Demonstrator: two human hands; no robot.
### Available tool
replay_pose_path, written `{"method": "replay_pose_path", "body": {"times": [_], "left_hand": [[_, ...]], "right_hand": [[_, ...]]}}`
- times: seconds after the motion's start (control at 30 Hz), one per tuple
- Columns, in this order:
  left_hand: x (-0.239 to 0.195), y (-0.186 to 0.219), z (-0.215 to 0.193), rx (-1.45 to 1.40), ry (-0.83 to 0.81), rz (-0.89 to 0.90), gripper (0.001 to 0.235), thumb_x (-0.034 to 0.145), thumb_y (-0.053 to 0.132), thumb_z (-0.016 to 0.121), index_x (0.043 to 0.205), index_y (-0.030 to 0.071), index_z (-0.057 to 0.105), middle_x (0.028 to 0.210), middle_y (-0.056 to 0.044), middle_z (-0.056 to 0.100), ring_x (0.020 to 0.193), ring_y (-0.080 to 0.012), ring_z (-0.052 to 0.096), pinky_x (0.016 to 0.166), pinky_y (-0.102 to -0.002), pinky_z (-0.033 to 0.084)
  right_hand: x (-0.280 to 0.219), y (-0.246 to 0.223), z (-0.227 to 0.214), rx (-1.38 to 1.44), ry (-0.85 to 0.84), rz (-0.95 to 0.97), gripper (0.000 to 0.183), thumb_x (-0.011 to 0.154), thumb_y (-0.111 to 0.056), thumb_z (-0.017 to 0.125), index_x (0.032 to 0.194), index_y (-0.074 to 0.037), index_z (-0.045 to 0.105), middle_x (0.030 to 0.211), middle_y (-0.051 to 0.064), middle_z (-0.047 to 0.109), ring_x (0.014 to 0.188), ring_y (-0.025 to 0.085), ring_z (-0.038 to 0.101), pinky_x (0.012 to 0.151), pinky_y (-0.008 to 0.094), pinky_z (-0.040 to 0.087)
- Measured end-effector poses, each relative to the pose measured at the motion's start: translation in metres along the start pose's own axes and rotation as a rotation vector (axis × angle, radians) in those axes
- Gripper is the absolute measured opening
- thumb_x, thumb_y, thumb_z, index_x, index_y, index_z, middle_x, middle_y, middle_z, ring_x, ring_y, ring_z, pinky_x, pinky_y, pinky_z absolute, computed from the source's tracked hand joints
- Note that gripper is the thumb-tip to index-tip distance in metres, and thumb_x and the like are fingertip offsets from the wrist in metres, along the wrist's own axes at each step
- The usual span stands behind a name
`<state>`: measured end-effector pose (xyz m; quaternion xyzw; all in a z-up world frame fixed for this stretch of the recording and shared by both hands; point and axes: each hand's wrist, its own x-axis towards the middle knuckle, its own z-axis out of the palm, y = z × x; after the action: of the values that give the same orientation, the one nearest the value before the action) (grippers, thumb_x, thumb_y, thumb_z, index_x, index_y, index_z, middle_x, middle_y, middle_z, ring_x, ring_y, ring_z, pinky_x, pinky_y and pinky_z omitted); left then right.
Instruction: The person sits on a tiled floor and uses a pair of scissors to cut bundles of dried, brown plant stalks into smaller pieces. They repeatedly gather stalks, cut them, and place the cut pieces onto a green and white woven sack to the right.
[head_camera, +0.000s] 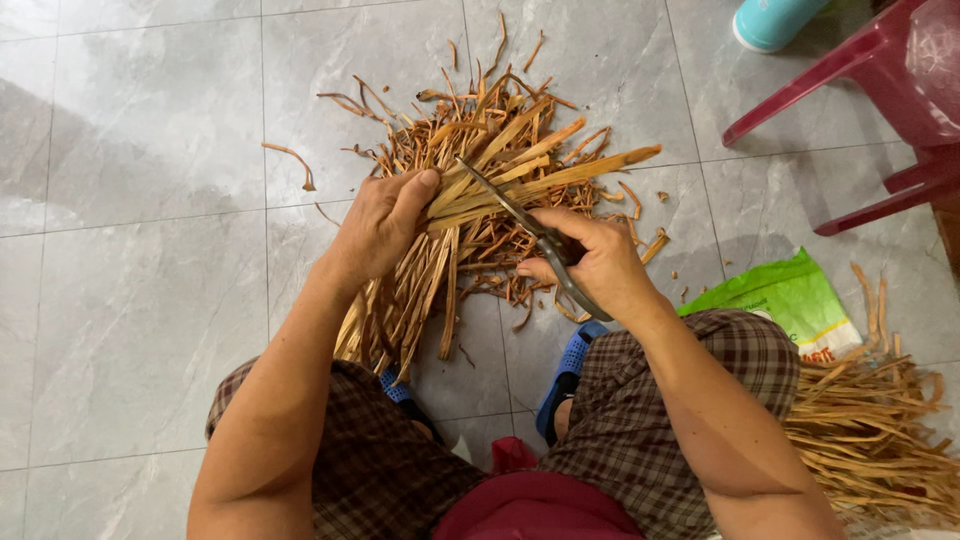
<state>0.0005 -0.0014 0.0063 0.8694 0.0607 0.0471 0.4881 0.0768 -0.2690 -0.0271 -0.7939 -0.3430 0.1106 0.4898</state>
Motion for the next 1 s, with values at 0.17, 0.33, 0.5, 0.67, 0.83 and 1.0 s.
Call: {"method": "replay_pose_path", "body": {"times": [0.17, 0.33, 0.5, 0.67, 0.83, 1.0], "left_hand": [[-0.004, 0.007, -0.002, -0.227, -0.093, -0.159, 0.048, 0.105, 0.043, 0.042, 0.082, 0.004, 0.059, 0.064, -0.002, 0.049, 0.061, -0.0122, 0.054, 0.052, -0.038, 0.056], [-0.005, -0.001, 0.0, 0.111, -0.072, 0.113, 0.053, 0.108, 0.042, 0.043, 0.078, 0.001, 0.058, 0.06, -0.007, 0.051, 0.054, -0.0202, 0.049, 0.055, -0.042, 0.044], [-0.004, -0.001, 0.001, 0.2, -0.075, 0.17, 0.052, 0.109, 0.04, 0.045, 0.078, 0.0, 0.058, 0.06, -0.011, 0.053, 0.053, -0.0211, 0.05, 0.057, -0.041, 0.045], [0.0, -0.014, -0.008, 0.036, -0.081, 0.031, 0.05, 0.106, 0.043, 0.042, 0.09, 0.006, 0.07, 0.059, -0.004, 0.059, 0.053, -0.0155, 0.055, 0.053, -0.035, 0.046], [-0.001, -0.035, -0.036, -0.316, -0.05, -0.061, 0.054, 0.106, 0.043, 0.039, 0.1, 0.002, 0.073, 0.067, -0.002, 0.059, 0.054, -0.0123, 0.049, 0.048, -0.031, 0.04], [-0.006, -0.034, -0.054, -0.641, -0.047, 0.008, 0.056, 0.11, 0.044, 0.033, 0.115, -0.003, 0.065, 0.067, -0.004, 0.055, 0.047, -0.012, 0.043, 0.044, -0.028, 0.037]], "right_hand": [[0.002, -0.008, -0.003, -0.092, 0.018, -0.055, 0.057, 0.073, -0.026, 0.093, 0.122, -0.008, 0.071, 0.069, -0.004, 0.059, 0.062, 0.007, 0.056, 0.056, 0.025, 0.046], [0.002, -0.017, -0.006, -0.134, -0.012, 0.038, 0.056, 0.072, -0.029, 0.092, 0.12, -0.009, 0.072, 0.065, -0.004, 0.059, 0.059, 0.007, 0.056, 0.053, 0.027, 0.045], [0.0, -0.007, -0.003, -0.026, 0.008, 0.043, 0.054, 0.074, -0.027, 0.093, 0.12, -0.009, 0.073, 0.068, -0.005, 0.057, 0.06, 0.007, 0.053, 0.053, 0.023, 0.043], [0.003, 0.005, -0.009, 0.406, 0.146, 0.194, 0.039, 0.082, -0.024, 0.081, 0.117, -0.012, 0.07, 0.073, -0.005, 0.065, 0.051, 0.008, 0.054, 0.039, 0.022, 0.042], [0.007, 0.025, -0.032, 0.849, 0.413, -0.016, 0.036, 0.108, -0.038, 0.065, 0.13, -0.011, 0.059, 0.08, 0.001, 0.056, 0.067, 0.012, 0.052, 0.061, 0.027, 0.042], [0.003, 0.037, -0.044, 1.11, 0.501, 0.098, 0.04, 0.111, -0.043, 0.06, 0.133, -0.011, 0.053, 0.086, 0.004, 0.059, 0.074, 0.014, 0.052, 0.07, 0.03, 0.045]]}}
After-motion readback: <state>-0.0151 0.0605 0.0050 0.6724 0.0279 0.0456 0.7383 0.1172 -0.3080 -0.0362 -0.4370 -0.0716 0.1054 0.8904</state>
